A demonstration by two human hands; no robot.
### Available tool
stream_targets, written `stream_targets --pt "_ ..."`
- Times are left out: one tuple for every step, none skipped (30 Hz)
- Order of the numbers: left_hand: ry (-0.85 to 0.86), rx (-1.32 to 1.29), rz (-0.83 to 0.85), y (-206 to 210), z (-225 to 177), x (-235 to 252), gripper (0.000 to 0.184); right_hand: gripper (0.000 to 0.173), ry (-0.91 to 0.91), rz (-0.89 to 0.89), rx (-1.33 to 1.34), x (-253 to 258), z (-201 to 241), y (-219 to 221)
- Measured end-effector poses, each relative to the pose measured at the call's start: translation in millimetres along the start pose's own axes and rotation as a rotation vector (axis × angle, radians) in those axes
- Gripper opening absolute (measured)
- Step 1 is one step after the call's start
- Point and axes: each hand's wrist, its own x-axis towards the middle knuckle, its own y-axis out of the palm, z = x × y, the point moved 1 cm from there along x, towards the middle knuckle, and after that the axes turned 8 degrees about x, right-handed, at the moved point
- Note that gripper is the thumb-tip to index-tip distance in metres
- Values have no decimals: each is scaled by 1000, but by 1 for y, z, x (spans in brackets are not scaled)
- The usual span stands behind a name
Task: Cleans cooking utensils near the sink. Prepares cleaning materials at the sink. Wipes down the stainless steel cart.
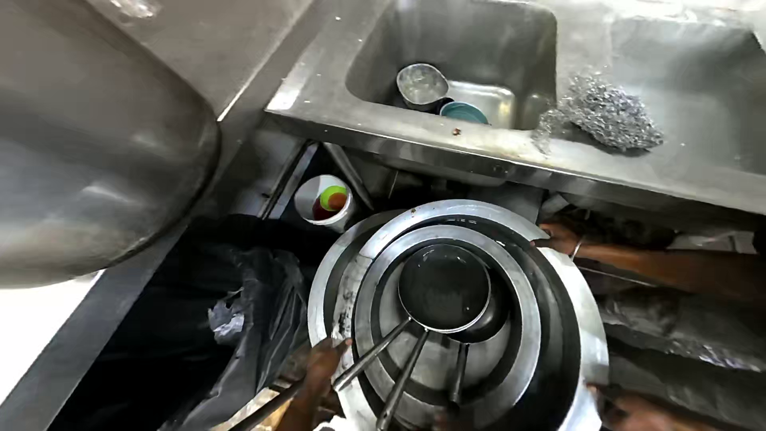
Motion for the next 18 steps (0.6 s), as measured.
stream_targets --pt "1 14 -23 -11 1 10 48 39 224 157 -2 25 46 -48" --pt "2 52 -43 -23 -2 19 51 37 365 235 -6 40 73 -80" --pt "2 102 -57 -37 -9 25 55 39 420 254 -30 43 81 -96" --pt "2 160 -74 -50 -17 31 58 42 429 242 -86 45 85 -107" --pt "0 212 -102 -62 -23 37 59 46 427 230 -171 49 87 -116" --pt "-13 244 -122 -72 -27 45 60 50 427 245 -239 56 87 -125" --pt "-25 261 -140 -83 -29 53 61 50 424 297 -247 67 83 -132" --pt "-27 268 -160 -92 -30 63 61 45 365 356 -239 80 67 -136" --pt "-27 273 -182 -100 -31 71 58 42 302 395 -200 91 55 -136" --pt "-30 284 -198 -106 -30 76 55 41 264 401 -170 99 55 -132" --pt "-36 298 -209 -110 -29 79 53 42 277 390 -140 101 62 -125" --pt "-42 310 -218 -115 -28 82 51 43 345 381 -118 100 78 -115" --pt "-50 316 -230 -119 -25 85 51 46 432 370 -98 93 93 -101" --pt "-60 321 -243 -121 -22 85 51 47 460 341 -77 82 95 -84" --pt "-70 332 -255 -124 -21 83 53 44 432 266 -53 67 82 -63" --pt "-81 344 -268 -125 -23 78 54 43 437 238 -34 59 70 -50" --pt "-95 362 -286 -123 -22 72 57 43 481 260 -17 54 59 -44" --pt "-101 371 -303 -121 -19 67 60 44 520 285 -2 49 44 -39"
